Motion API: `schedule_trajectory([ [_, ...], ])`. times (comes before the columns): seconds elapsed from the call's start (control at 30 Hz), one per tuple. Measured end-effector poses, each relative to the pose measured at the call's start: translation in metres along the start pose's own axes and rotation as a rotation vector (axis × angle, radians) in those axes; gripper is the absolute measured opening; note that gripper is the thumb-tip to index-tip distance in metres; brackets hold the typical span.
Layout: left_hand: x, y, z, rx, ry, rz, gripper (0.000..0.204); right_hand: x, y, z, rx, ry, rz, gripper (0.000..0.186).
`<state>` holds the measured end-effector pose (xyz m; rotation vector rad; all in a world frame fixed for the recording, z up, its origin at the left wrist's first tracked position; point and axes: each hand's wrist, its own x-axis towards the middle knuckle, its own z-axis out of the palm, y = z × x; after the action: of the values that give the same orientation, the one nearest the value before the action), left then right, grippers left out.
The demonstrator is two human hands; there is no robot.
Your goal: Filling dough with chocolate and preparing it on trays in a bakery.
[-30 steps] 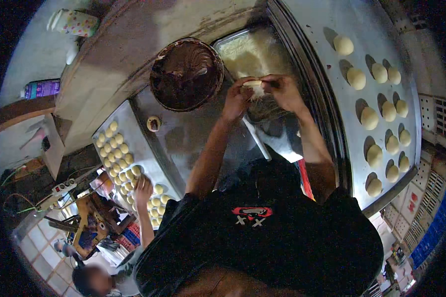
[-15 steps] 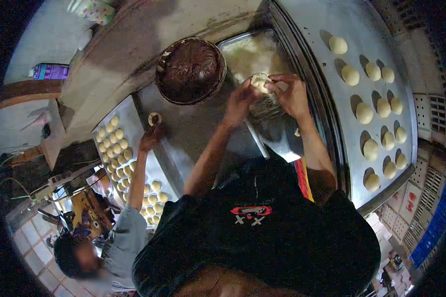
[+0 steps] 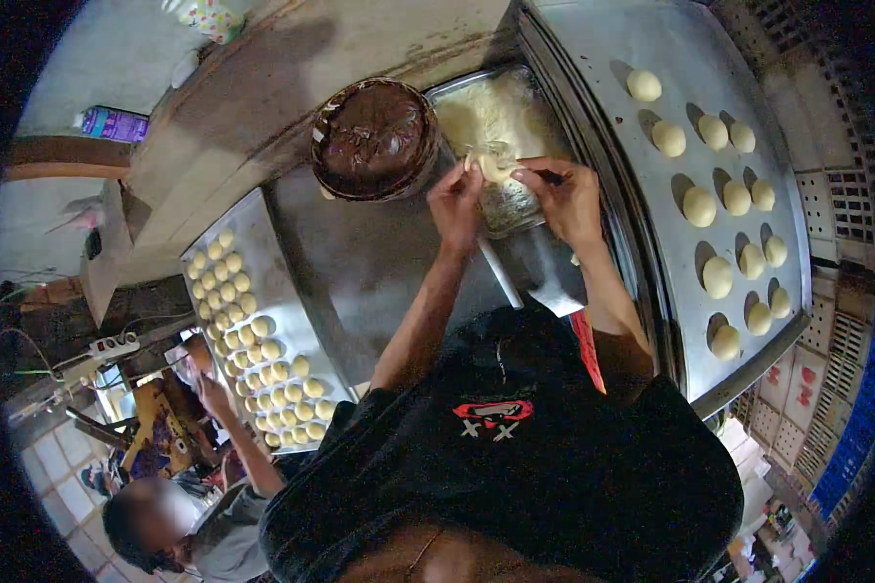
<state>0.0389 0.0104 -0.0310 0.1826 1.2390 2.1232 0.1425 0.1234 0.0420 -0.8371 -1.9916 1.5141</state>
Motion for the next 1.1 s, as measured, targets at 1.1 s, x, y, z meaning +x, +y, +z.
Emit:
schedule_trajectory([
  [1.1,-0.055,0.086,0.005,0.885,-0.266,0.625,0.016,-0.044,-0.048,-0.007,-0.217,-0.258,-0.368,0.018],
])
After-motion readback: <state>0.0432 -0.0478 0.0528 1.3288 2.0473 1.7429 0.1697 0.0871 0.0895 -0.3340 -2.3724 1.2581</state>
